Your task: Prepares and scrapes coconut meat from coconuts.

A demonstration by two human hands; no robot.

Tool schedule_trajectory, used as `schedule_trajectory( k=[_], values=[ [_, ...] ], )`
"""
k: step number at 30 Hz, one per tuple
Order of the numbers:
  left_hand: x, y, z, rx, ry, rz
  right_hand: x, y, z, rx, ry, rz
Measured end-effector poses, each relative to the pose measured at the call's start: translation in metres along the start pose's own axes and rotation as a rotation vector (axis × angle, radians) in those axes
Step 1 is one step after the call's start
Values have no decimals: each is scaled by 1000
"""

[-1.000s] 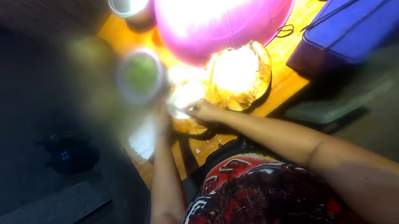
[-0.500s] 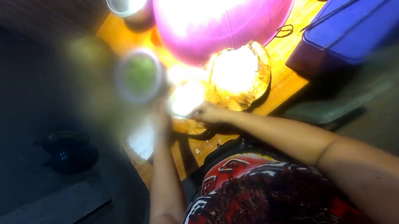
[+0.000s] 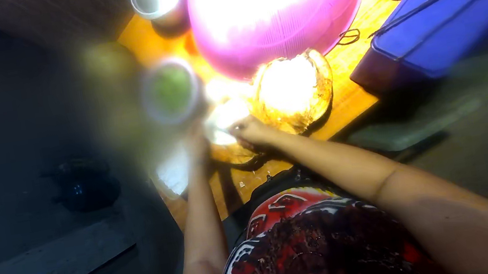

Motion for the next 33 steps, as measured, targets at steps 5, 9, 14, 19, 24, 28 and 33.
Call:
schedule_trajectory(
  k=[5, 9, 14, 19, 24, 28, 33],
  values=[
    [-3, 0, 2, -7, 0, 5, -4, 16, 11, 99, -1, 68],
    [-2, 2, 3, 6, -10, 17, -4, -2, 11, 51, 2, 54],
    [0, 0, 1, -2, -3, 23, -5, 15, 7, 107, -45, 106],
    [-1, 1, 2, 12, -7, 22, 9, -8, 6, 173, -91, 334],
    [0, -2, 0, -2, 37, 24, 13, 10, -5, 226, -203, 419],
    [2, -1, 1, 1, 33, 44, 17, -6, -4, 373, -232, 660],
    [11, 1, -5, 15, 48, 150, 12, -8, -26, 157, -229, 545]
  ],
)
Point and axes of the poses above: each hand's wrist, its own z-axis away from the middle knuckle, its own y-axis out of the palm, x = y × z, the point moved 10 cm from there along -z, towards the middle knuckle, and after that the axes turned 11 degrees about -y, right-handed, at the moved point
